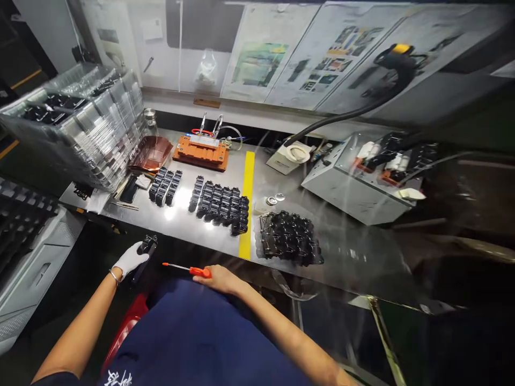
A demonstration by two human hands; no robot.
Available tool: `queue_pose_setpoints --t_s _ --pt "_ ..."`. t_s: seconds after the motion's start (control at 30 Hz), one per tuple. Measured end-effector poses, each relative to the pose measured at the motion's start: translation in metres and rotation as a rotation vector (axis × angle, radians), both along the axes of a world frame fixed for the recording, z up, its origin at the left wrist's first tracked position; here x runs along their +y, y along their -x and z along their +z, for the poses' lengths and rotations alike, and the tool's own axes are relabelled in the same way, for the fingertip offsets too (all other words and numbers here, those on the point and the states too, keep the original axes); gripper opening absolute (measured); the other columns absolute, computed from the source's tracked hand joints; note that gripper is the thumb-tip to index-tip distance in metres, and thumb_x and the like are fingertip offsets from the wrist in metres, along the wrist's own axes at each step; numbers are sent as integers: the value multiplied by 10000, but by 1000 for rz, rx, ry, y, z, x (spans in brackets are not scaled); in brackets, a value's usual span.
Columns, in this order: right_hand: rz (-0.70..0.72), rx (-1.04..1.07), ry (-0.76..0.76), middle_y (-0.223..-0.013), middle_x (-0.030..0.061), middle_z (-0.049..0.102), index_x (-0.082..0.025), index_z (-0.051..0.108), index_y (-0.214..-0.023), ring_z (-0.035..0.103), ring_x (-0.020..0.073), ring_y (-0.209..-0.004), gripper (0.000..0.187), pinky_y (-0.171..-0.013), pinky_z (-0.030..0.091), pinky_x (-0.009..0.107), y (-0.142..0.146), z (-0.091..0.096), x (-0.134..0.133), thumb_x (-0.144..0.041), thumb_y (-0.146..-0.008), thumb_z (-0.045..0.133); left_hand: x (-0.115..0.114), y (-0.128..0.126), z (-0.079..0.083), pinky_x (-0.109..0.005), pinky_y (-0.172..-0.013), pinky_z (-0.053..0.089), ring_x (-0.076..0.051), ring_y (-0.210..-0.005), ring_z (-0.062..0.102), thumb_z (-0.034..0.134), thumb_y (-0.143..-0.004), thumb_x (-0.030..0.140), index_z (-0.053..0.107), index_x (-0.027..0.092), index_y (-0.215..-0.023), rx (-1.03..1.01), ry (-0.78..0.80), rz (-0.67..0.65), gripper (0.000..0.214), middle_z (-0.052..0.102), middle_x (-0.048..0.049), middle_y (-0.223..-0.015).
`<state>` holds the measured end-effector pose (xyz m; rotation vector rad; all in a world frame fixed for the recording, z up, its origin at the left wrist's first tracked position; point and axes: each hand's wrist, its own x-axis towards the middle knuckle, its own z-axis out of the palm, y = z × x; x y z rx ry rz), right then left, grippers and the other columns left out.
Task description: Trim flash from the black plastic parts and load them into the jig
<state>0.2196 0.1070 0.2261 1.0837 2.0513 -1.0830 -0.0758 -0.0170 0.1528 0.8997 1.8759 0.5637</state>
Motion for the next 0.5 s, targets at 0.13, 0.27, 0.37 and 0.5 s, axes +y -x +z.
queue_pose_setpoints --t_s 0.13,0.27,0.37,0.5 --pt "-87 -11 -44 -874 65 696 -206 615 -849 647 222 -779 500 -579 354 243 -35 -3 7 -671 -822 431 86 -19 5 -336 -895 473 -243 -996 635 590 -715 224 550 203 -1198 96 -61 -46 485 682 -64 -1083" --pt "-192 -24 -25 -864 58 692 -208 592 -844 644 219 -781 464 -587 345 247 -64 -4 13 -634 -850 408 198 -45 4 -328 -866 462 -250 -993 633 567 -768 279 518 221 -1247 306 -96 -38 485 680 -86 -1074" --pt "-251 -6 -28 -835 54 690 -216 584 -808 638 220 -771 433 -598 349 260 -86 -5 19 -619 -846 432 265 -61 -5 -342 -897 432 -273 -1065 600 548 -795 328 468 170 -1298 407 -97 -1 533 644 -151 -1139" --pt "-354 -20 -27 -824 54 691 -225 579 -794 640 231 -766 379 -597 354 278 -114 -8 28 -582 -845 463 310 -75 -18 -375 -927 396 -312 -1106 567 480 -849 382 407 102 -1348 449 -92 -34 577 612 -212 -1172"
